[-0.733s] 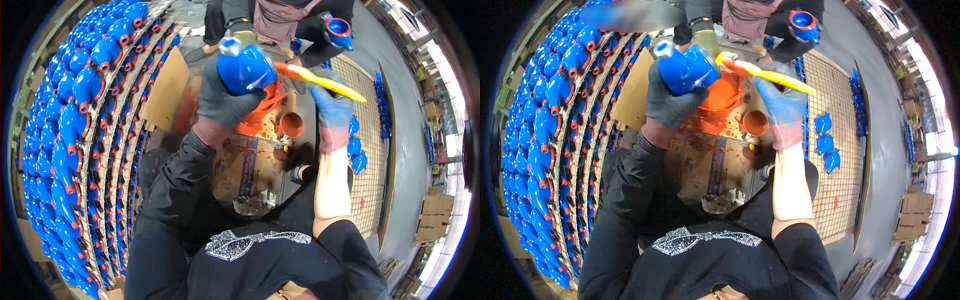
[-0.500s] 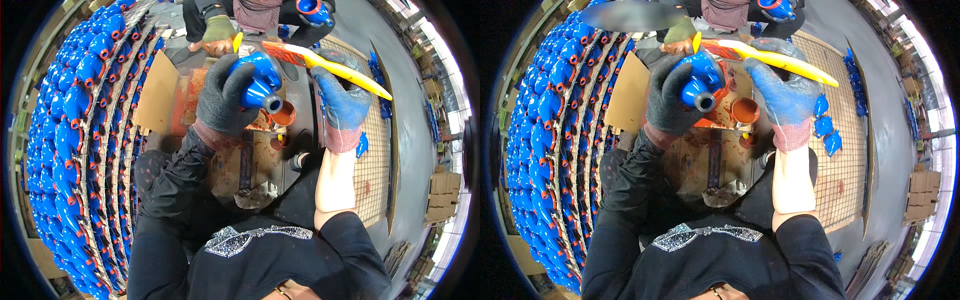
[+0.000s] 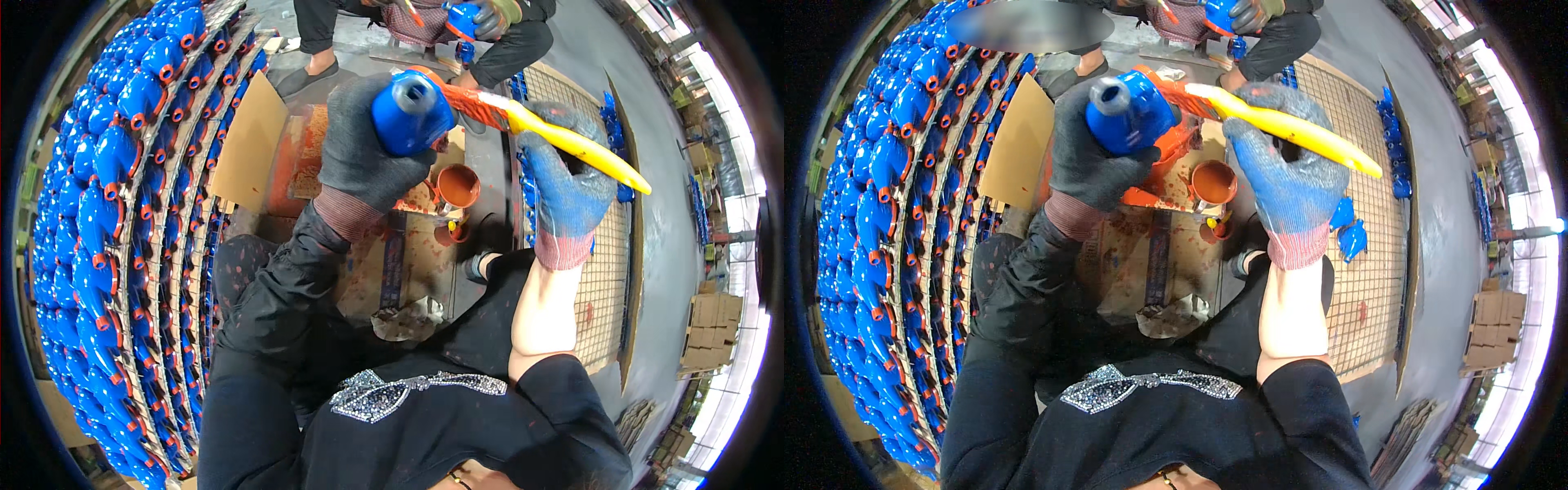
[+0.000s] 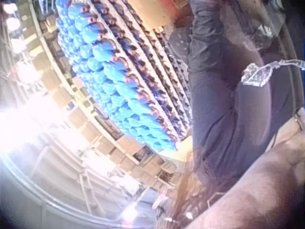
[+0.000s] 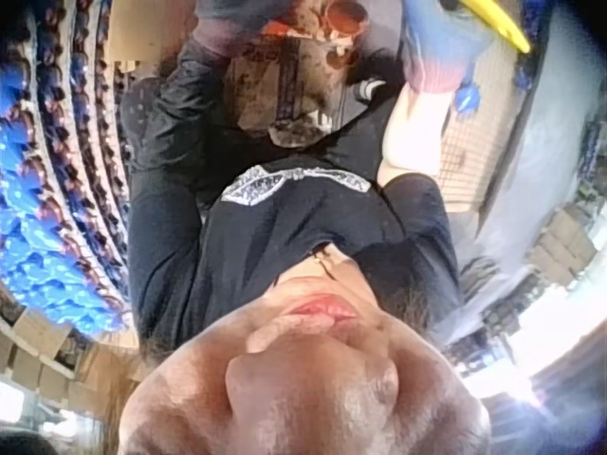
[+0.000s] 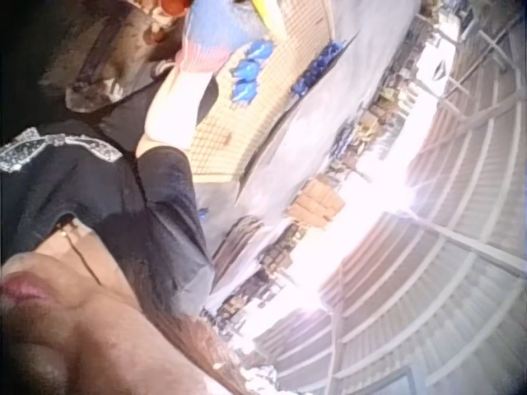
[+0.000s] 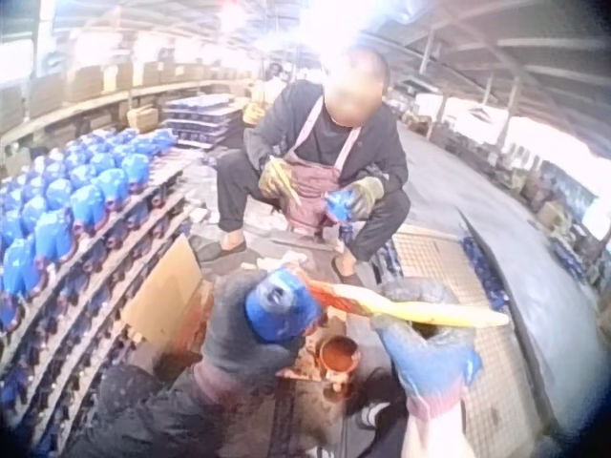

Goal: Painting small blue metal components with orange paint using a brush in a workshop.

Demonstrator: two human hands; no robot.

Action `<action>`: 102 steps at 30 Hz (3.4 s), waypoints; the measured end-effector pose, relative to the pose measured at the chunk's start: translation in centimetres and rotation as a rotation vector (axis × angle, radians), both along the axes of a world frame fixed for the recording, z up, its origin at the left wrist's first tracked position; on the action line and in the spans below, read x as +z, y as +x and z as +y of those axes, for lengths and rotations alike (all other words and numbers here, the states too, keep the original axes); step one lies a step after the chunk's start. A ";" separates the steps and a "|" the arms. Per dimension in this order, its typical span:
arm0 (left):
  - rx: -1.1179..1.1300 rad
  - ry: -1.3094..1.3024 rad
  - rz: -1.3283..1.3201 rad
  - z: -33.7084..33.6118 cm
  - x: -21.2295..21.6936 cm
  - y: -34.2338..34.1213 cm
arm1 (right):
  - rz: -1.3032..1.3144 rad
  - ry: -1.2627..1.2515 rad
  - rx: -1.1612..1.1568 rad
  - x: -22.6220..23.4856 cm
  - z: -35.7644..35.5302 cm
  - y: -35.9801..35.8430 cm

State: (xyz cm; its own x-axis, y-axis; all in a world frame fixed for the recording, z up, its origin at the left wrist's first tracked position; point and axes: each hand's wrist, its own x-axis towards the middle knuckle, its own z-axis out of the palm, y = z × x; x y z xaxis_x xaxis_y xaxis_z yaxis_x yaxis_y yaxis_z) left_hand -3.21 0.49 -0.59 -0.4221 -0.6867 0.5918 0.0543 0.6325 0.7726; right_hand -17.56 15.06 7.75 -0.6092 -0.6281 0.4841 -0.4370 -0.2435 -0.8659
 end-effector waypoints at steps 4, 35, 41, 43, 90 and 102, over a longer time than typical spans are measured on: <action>-0.341 0.815 0.322 -0.5 0.6 1.0 | 0.041 -0.067 0.070 -0.9 -0.4 0.0; -0.063 0.379 -0.128 0.0 -2.5 2.7 | -0.175 -0.104 0.115 -4.2 -3.8 -2.0; 0.143 -0.188 -0.551 1.2 -2.0 3.1 | 0.010 0.116 0.160 -4.2 -3.3 -1.1; 0.112 -0.112 -0.544 1.0 -2.0 3.1 | 0.083 0.151 0.169 -4.2 -2.9 -1.1; -0.848 1.356 0.529 0.4 -1.0 4.2 | -0.617 -0.310 0.347 -6.6 -4.5 -3.8; 0.008 -0.106 -0.616 1.6 -2.2 3.0 | 0.093 0.223 0.192 -5.4 -3.7 -1.0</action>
